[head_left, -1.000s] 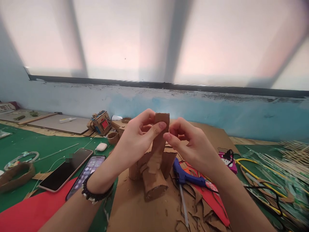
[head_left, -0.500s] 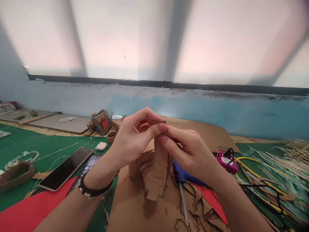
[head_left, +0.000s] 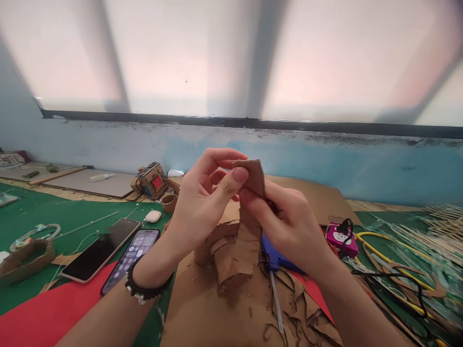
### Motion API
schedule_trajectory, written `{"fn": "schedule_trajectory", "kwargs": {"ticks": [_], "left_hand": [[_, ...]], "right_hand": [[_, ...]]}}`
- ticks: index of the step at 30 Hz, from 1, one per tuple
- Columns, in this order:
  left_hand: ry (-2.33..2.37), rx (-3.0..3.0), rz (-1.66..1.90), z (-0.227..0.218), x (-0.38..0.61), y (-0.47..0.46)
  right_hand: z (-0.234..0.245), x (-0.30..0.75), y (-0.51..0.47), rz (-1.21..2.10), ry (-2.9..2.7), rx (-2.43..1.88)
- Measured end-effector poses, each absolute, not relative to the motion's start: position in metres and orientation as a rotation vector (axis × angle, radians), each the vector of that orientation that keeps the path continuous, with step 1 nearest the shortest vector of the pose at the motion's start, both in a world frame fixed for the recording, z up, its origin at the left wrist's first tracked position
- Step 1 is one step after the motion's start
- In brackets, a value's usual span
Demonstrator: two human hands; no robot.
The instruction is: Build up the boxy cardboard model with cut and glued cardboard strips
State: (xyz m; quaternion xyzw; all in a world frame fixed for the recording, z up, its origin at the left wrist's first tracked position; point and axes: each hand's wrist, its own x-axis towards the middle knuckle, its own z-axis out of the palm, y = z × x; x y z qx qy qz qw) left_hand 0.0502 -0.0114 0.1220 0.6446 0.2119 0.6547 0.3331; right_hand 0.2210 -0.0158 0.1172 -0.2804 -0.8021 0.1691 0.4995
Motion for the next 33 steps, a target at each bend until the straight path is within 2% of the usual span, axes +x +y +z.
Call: {"fn": "schedule_trajectory", "kwargs": {"ticks": [6, 8, 13, 18, 23, 27, 29, 33], "left_hand": [[0.514, 1.584, 1.186, 0.11, 0.049, 0.0], [0.506, 1.608, 1.128, 0.107, 0.047, -0.001], [0.598, 1.851, 1.134, 0.099, 0.04, -0.013], [0.7, 1.814, 1.114, 0.081, 0.037, -0.021], [0.656, 1.958, 1.097, 0.077, 0.043, -0.034], [0.548, 2.123, 1.397, 0.073, 0.048, -0.044], [0.479, 2.083, 1.455, 0.07, 0.051, -0.046], [0.549, 1.791, 1.374, 0.075, 0.058, -0.047]], "right_hand": [[0.121, 0.229, -0.014, 0.233, -1.572, -0.765], [0.121, 0.23, -0.009, 0.239, -1.458, -0.819], [0.103, 0.234, -0.003, 0.303, -1.368, -0.869], [0.049, 0.24, -0.013, 0.503, -1.345, -0.865], [0.016, 0.248, -0.028, 0.519, -1.277, -0.773], [0.01, 0.256, -0.03, 0.547, -1.289, -0.717], [0.008, 0.261, -0.028, 0.446, -1.32, -0.703], [0.008, 0.272, -0.024, -0.155, -1.584, -0.708]]}}
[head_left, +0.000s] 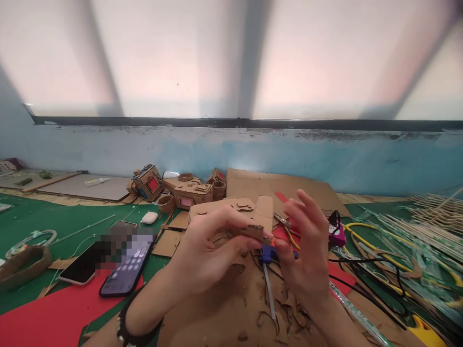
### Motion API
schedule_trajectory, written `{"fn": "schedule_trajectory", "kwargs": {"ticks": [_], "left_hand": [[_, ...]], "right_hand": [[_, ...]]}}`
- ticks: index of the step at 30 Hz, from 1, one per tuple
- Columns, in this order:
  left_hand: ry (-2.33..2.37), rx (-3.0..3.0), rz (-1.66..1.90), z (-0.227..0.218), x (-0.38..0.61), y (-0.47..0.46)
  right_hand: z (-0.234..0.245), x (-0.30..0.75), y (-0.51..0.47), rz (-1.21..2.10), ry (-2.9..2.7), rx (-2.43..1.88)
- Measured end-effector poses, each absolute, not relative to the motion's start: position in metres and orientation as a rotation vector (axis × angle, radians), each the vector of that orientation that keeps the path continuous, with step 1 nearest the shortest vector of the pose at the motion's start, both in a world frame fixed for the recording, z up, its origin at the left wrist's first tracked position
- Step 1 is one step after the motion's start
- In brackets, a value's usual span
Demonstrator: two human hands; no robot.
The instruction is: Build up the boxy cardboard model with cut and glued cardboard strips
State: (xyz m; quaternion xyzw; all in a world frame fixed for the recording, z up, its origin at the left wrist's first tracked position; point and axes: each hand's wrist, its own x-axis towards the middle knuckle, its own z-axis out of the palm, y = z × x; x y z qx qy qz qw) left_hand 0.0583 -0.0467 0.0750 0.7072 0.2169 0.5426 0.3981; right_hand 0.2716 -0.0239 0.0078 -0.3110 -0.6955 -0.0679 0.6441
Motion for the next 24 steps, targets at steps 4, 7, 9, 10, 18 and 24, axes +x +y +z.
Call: {"fn": "schedule_trajectory", "kwargs": {"ticks": [4, 7, 9, 10, 18, 24], "left_hand": [[0.572, 1.688, 1.407, 0.088, 0.069, -0.042], [0.636, 1.657, 1.53, 0.09, 0.076, -0.032], [0.67, 1.63, 1.566, 0.088, 0.078, -0.025], [0.668, 1.622, 1.538, 0.087, 0.078, -0.021], [0.569, 1.665, 1.331, 0.083, 0.066, -0.021], [0.685, 1.732, 1.441, 0.072, 0.068, -0.022]], "right_hand": [[0.013, 0.271, -0.03, -0.349, -1.769, -0.63], [0.011, 0.265, -0.038, -0.219, -1.711, -0.712], [0.007, 0.261, -0.042, -0.167, -1.692, -0.791], [0.005, 0.26, -0.043, -0.167, -1.687, -0.808], [-0.01, 0.254, -0.041, 0.022, -1.702, -0.753], [-0.013, 0.247, -0.043, 0.25, -1.662, -0.762]]}}
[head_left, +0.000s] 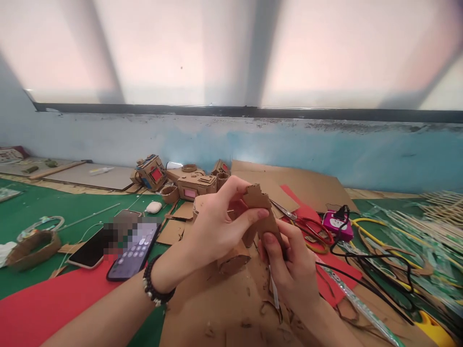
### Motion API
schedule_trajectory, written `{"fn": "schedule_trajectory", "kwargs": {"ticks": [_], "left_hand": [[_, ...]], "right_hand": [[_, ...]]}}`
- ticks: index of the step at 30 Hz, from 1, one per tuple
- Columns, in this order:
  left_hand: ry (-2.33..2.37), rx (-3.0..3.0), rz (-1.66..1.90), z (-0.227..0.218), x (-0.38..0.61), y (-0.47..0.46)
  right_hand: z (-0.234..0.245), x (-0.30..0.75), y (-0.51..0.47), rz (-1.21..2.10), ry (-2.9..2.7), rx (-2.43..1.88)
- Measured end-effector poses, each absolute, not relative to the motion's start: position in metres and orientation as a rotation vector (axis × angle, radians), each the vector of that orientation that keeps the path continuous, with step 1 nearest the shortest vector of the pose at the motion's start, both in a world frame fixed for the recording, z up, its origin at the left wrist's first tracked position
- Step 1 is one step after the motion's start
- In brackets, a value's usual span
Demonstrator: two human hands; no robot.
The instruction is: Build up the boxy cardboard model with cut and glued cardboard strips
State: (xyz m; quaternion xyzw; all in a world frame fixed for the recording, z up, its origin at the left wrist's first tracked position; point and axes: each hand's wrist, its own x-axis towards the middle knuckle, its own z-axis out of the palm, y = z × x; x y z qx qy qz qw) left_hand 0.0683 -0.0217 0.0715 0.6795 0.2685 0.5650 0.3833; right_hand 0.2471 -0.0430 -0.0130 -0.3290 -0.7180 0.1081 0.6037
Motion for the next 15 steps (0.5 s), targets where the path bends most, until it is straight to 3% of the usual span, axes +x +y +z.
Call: {"fn": "schedule_trajectory", "kwargs": {"ticks": [7, 15], "left_hand": [[0.384, 1.373, 1.308, 0.075, 0.081, -0.028], [0.464, 1.24, 1.388, 0.075, 0.102, -0.018]], "right_hand": [[-0.021, 0.243, -0.043, 0.345, -1.703, -0.713], [-0.013, 0.241, -0.051, 0.24, -1.688, -0.783]]}}
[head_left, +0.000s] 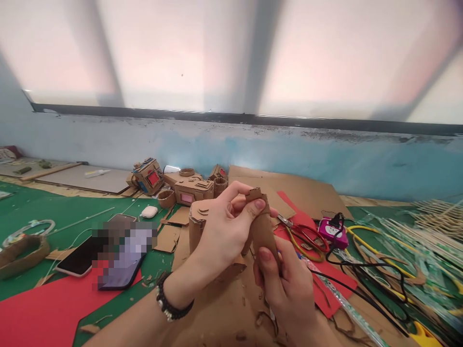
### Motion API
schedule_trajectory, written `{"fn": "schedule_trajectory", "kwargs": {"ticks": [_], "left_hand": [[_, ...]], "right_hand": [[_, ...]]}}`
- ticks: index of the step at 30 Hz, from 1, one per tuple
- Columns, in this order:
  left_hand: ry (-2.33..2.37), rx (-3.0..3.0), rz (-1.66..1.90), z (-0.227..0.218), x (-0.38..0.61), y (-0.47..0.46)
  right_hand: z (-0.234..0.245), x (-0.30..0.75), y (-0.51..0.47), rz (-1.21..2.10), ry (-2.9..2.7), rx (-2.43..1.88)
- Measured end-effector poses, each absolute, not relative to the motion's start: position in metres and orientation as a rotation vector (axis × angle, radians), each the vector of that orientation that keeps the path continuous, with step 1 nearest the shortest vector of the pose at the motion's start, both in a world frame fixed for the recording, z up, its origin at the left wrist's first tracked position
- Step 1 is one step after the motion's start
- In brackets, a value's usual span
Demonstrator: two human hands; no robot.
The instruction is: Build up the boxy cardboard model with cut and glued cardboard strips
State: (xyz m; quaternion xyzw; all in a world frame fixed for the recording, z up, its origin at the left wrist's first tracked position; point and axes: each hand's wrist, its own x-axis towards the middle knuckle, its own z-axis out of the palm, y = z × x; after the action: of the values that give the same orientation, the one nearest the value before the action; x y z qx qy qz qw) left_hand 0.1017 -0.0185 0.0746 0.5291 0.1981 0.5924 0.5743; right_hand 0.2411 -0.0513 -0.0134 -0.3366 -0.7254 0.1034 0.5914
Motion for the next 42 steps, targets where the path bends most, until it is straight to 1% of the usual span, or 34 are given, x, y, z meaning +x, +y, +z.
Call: {"fn": "schedule_trajectory", "kwargs": {"ticks": [3, 5, 7, 9, 11, 13, 14, 15, 16, 19, 23, 28, 33, 42], "left_hand": [[0.507, 1.359, 1.297, 0.088, 0.094, -0.02], [0.58, 1.504, 1.327, 0.102, 0.081, -0.022], [0.608, 1.619, 1.447, 0.115, 0.062, -0.021], [0.732, 1.707, 1.654, 0.123, 0.04, -0.013], [0.914, 1.778, 1.88, 0.118, 0.014, 0.005], [1.27, 1.81, 1.984, 0.102, -0.01, 0.032], [1.537, 1.883, 1.865, 0.09, -0.02, 0.047], [1.771, 1.993, 1.64, 0.077, -0.027, 0.062], [1.83, 2.042, 1.496, 0.064, -0.033, 0.076], [1.803, 2.207, 1.193, 0.031, -0.034, 0.108], [1.84, 2.338, 0.918, 0.015, -0.017, 0.128], [1.916, 2.44, 0.716, 0.015, -0.002, 0.136], [1.906, 2.539, 0.665, 0.023, -0.003, 0.131], [1.766, 2.796, 0.569, 0.081, -0.049, 0.125]], "right_hand": [[-0.014, 0.247, -0.051, 0.12, -1.69, -0.763], [-0.015, 0.251, -0.051, 0.045, -1.716, -0.752], [-0.016, 0.252, -0.051, -0.029, -1.744, -0.726], [-0.015, 0.252, -0.05, -0.085, -1.768, -0.7], [-0.014, 0.251, -0.048, -0.111, -1.794, -0.701], [-0.013, 0.25, -0.047, -0.107, -1.806, -0.718], [-0.013, 0.25, -0.047, -0.095, -1.804, -0.735], [-0.014, 0.25, -0.047, -0.08, -1.802, -0.757], [-0.015, 0.251, -0.046, -0.066, -1.796, -0.776], [-0.019, 0.252, -0.046, -0.059, -1.798, -0.833], [-0.02, 0.251, -0.044, -0.146, -1.817, -0.872], [-0.016, 0.246, -0.043, -0.189, -1.817, -0.822], [-0.016, 0.248, -0.043, -0.123, -1.834, -0.819], [-0.011, 0.245, -0.04, -0.098, -1.791, -0.763]]}}
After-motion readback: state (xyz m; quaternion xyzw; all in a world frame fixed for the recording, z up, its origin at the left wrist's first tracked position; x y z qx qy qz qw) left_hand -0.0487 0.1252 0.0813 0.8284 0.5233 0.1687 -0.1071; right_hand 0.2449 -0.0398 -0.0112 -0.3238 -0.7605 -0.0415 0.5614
